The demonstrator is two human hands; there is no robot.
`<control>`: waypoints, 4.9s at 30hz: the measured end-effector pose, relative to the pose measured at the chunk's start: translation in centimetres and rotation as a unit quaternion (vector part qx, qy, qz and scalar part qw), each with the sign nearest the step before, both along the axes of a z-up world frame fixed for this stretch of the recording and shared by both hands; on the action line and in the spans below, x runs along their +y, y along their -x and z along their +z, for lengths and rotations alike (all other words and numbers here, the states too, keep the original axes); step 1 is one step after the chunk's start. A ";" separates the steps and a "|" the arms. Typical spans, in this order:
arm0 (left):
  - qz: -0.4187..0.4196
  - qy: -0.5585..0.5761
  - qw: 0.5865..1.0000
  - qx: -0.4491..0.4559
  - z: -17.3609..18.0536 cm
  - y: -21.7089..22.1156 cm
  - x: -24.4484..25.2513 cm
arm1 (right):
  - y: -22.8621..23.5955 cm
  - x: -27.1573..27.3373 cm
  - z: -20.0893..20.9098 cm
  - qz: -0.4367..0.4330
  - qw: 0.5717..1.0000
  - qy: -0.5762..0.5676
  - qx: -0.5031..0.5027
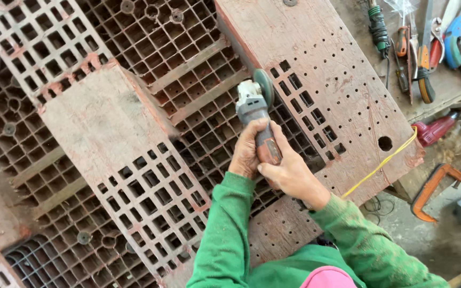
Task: The person uses a hand saw to cut a section of a wooden pallet and then uses an angle grinder to sand the edges and surface of the pallet. The person removes a cut piece and continues sanding different areas of the pallet.
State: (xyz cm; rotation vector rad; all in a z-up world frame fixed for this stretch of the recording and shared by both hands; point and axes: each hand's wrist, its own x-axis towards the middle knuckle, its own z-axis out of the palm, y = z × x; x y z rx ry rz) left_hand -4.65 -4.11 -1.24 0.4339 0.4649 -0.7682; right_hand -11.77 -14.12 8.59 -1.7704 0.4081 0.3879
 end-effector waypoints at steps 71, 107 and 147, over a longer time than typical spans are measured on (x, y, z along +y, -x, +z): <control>-0.123 -0.224 0.965 -0.055 12.6 21.6 -17.8 | 22.1 -22.3 5.0 -0.067 0.949 -0.190 0.243; -0.298 -0.170 0.920 -0.191 9.6 22.0 -30.9 | 28.3 -29.0 3.0 -0.374 0.880 -0.255 0.144; -0.220 -0.184 0.956 -0.066 10.9 28.2 -37.7 | 32.4 -40.1 1.9 -0.221 0.893 -0.320 0.226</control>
